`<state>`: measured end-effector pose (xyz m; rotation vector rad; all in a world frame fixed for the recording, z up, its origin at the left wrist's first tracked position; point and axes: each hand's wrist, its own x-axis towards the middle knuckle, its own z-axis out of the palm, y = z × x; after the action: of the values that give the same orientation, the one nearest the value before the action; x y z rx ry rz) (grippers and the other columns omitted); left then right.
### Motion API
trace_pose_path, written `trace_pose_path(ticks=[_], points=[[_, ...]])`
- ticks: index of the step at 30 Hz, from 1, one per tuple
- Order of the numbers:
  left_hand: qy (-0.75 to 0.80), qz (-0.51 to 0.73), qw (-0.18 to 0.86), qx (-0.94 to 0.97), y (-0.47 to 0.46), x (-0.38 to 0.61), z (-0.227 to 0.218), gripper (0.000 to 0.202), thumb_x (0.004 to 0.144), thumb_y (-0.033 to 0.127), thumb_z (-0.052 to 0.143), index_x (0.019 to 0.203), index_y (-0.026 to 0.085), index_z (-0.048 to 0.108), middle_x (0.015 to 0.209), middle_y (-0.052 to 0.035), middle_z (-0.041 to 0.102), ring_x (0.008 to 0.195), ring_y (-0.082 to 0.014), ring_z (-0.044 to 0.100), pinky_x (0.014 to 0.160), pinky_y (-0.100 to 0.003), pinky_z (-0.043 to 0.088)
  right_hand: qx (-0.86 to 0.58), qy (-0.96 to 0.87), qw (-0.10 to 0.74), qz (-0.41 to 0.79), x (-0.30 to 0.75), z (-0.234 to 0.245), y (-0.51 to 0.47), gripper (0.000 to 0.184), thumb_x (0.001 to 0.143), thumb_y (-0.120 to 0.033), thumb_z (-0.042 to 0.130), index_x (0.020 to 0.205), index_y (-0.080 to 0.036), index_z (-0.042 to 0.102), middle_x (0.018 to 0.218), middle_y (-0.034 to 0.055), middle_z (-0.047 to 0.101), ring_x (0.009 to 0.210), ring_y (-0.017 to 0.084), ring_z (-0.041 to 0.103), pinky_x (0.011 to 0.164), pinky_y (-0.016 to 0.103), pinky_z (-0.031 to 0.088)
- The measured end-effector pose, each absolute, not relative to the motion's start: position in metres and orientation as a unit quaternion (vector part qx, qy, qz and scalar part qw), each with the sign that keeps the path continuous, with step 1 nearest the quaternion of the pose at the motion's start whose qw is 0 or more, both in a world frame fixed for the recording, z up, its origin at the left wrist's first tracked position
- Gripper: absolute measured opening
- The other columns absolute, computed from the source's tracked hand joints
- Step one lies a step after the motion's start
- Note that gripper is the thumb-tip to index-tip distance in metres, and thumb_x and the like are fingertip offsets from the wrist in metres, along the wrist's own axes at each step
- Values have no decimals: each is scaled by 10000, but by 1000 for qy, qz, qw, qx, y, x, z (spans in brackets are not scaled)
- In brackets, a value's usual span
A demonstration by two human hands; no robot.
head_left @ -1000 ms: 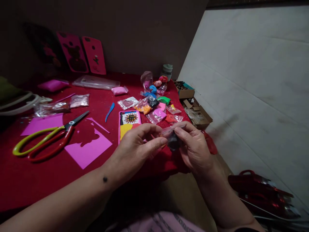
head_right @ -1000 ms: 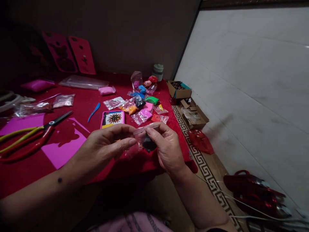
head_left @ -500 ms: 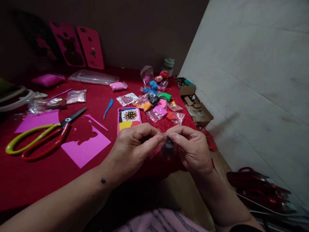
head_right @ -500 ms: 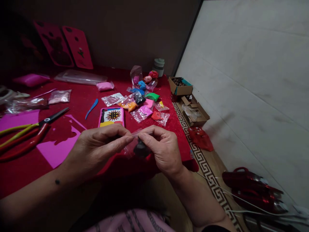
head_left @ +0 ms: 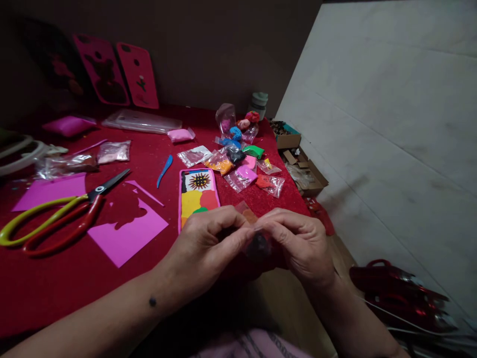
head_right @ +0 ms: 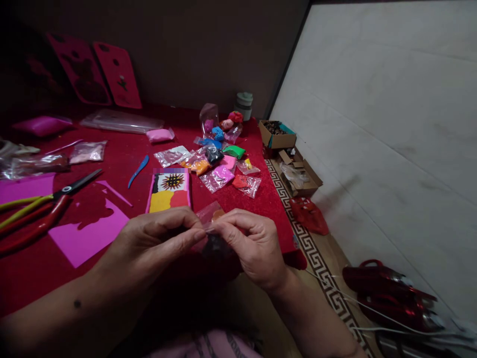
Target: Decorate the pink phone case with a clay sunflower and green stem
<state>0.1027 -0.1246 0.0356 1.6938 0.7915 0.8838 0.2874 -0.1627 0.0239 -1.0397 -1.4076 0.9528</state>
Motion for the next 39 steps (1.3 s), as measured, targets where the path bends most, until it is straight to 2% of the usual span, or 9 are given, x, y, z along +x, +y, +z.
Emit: trace_pose_path(ticks=[5, 9, 13, 17, 22, 25, 29, 34, 39], points=[[363, 332, 529, 691, -120, 98, 40, 160, 850, 328, 668, 860, 171, 697, 716, 24, 650, 642, -101, 588, 567, -172, 446, -483, -568, 535, 397, 308, 34, -150, 137, 897, -261, 714, 819, -261, 827, 791, 15, 795, 714, 160, 712, 675, 273, 554], [348, 303, 492, 738, -109, 84, 47, 207, 915, 334, 605, 835, 169, 700, 655, 32, 636, 563, -83, 561, 510, -160, 413, -559, -547, 612, 118, 349, 46, -86, 147, 919, -320, 680, 921, -269, 818, 836, 16, 792, 743, 187, 714, 704, 327, 564], [266, 278, 330, 862, -111, 77, 28, 326, 998, 289, 506, 732, 160, 646, 616, 32, 572, 514, -73, 513, 489, -194, 340, -629, -597, 492, -76, 381, 44, 11, 237, 961, -255, 569, 947, -213, 802, 968, 73, 798, 925, 237, 717, 875, 396, 552], [196, 250, 228, 920, -122, 80, 6, 351, 1032, 247, 436, 729, 174, 598, 683, 2, 614, 545, -115, 532, 500, -279, 314, -641, -627, 439, -63, 382, 28, 82, 178, 909, -219, 623, 908, -212, 801, 1047, 113, 786, 1081, 290, 676, 985, 445, 493], [157, 169, 132, 964, -125, 80, 21, 227, 1002, 147, 488, 816, 170, 615, 778, -11, 668, 601, -159, 586, 511, -328, 369, -619, -668, 413, 13, 367, 12, 107, 145, 842, -282, 692, 774, -201, 792, 809, 49, 779, 840, 249, 722, 818, 377, 540], [105, 119, 129, 979, -122, 77, 32, 132, 950, 148, 600, 822, 172, 621, 772, -2, 671, 602, -167, 589, 513, -337, 389, -619, -649, 442, 22, 368, 19, 96, 273, 913, -298, 566, 836, -152, 783, 837, 77, 773, 824, 230, 715, 782, 362, 542], [56, 74, 124, 988, -120, 80, 32, 100, 906, 190, 677, 831, 168, 615, 772, -9, 663, 577, -166, 568, 473, -346, 357, -624, -646, 438, 52, 373, 36, 61, 260, 900, -306, 551, 962, -189, 775, 900, 57, 780, 800, 192, 698, 735, 335, 552], [31, 79, 133, 988, -121, 88, 14, 112, 897, 169, 676, 836, 175, 582, 785, -8, 652, 589, -170, 567, 455, -356, 336, -663, -660, 333, 119, 380, 28, 29, 115, 723, -309, 743, 746, -198, 765, 710, 33, 733, 650, 177, 633, 597, 301, 491], [47, 118, 147, 981, -121, 85, -4, 133, 918, 160, 633, 823, 188, 543, 783, -9, 633, 600, -177, 561, 460, -368, 309, -699, -639, 273, 171, 384, 1, 32, 176, 586, -269, 837, 670, -204, 698, 584, -9, 626, 529, 143, 536, 490, 269, 402]])
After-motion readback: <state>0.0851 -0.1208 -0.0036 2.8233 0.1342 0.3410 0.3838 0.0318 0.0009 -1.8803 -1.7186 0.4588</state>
